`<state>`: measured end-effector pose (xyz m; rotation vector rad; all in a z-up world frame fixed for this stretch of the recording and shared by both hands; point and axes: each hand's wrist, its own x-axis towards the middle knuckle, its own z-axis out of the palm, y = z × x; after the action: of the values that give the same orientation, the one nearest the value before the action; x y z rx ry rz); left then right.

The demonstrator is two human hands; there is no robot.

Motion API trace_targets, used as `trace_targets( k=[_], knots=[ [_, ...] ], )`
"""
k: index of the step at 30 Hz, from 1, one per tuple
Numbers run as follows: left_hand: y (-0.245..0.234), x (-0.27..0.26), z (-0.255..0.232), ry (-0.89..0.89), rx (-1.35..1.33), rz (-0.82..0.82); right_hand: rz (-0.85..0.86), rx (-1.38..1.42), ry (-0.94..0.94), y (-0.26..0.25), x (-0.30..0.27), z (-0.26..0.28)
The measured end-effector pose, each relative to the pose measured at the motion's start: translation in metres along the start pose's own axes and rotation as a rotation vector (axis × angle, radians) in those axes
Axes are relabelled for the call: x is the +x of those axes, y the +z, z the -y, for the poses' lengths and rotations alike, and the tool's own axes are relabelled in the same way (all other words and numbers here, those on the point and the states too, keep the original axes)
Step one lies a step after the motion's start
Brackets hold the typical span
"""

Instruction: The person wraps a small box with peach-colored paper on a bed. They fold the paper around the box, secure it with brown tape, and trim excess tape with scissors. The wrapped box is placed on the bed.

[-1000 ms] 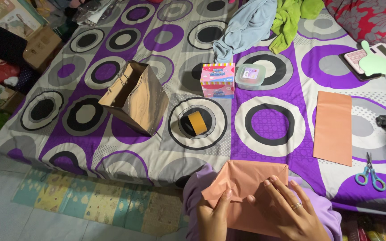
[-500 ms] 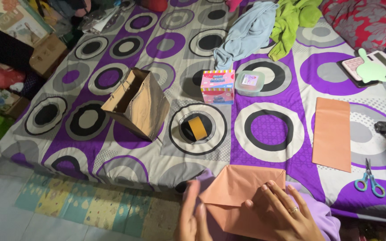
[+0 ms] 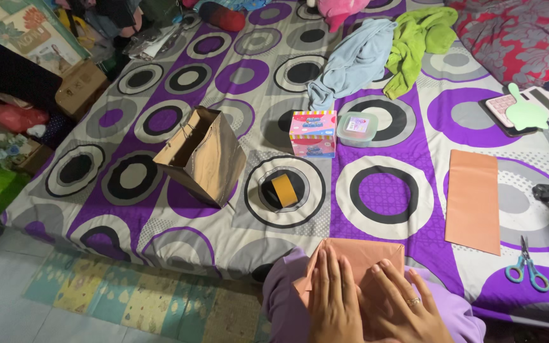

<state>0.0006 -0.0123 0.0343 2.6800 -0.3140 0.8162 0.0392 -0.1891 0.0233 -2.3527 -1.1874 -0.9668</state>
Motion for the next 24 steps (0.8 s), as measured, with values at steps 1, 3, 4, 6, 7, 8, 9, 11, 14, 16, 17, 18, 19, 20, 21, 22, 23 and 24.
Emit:
trace_targets(
  k=[1, 3, 4, 6, 7, 8, 9, 11, 14, 16, 17, 18, 19, 20, 21, 22, 23, 24],
  knots=[
    [0.005, -0.004, -0.003, -0.016, 0.231, 0.027, 0.005, -0.024, 0.018, 0.0, 0.002, 0.003],
    [0.01, -0.011, -0.002, 0.023, 0.479, -0.061, 0.014, -0.073, 0.053, -0.001, 0.006, 0.009],
    [0.008, -0.015, 0.003, 0.081, 0.444, -0.133, 0.004, -0.081, 0.05, -0.001, 0.009, 0.012],
    [-0.003, -0.016, 0.022, 0.176, 0.314, -0.16, -0.022, -0.102, 0.042, -0.002, 0.014, 0.015],
    [-0.012, -0.015, 0.033, 0.216, 0.228, -0.14, 0.006, -0.097, 0.048, -0.005, 0.016, 0.015],
    [-0.024, -0.01, 0.047, 0.231, 0.125, -0.113, 0.035, -0.091, 0.054, -0.007, 0.018, 0.014],
    [-0.037, -0.003, 0.064, 0.247, 0.017, -0.091, 0.062, -0.089, 0.062, -0.009, 0.02, 0.014],
    [-0.063, 0.02, 0.095, 0.232, -0.224, -0.079, 0.067, -0.072, 0.009, -0.014, 0.024, 0.012],
    [-0.085, 0.059, 0.127, 0.132, -0.664, -0.038, 0.114, -0.028, 0.022, -0.021, 0.03, 0.016],
    [-0.075, 0.079, 0.13, 0.05, -0.979, 0.003, 0.148, -0.01, 0.051, -0.024, 0.032, 0.023],
    [-0.063, 0.088, 0.127, 0.02, -1.128, 0.024, 0.156, -0.015, 0.057, -0.026, 0.034, 0.024],
    [-0.048, 0.096, 0.122, -0.01, -1.276, 0.045, 0.164, -0.02, 0.063, -0.028, 0.036, 0.024],
    [-0.033, 0.101, 0.117, 0.036, -1.386, 0.068, 0.161, -0.029, 0.057, -0.028, 0.04, 0.023],
    [-0.019, 0.104, 0.113, 0.083, -1.495, 0.091, 0.159, -0.039, 0.05, -0.028, 0.043, 0.021],
    [-0.006, 0.103, 0.111, 0.073, -1.489, 0.114, 0.165, -0.045, 0.045, -0.03, 0.042, 0.021],
    [0.007, 0.102, 0.11, 0.063, -1.482, 0.137, 0.179, -0.046, 0.054, -0.03, 0.041, 0.021],
    [0.019, 0.101, 0.109, 0.055, -1.479, 0.155, 0.194, -0.049, 0.059, -0.03, 0.04, 0.019],
    [0.03, 0.101, 0.109, 0.057, -1.493, 0.171, 0.21, -0.053, 0.065, -0.031, 0.039, 0.018]
  ],
)
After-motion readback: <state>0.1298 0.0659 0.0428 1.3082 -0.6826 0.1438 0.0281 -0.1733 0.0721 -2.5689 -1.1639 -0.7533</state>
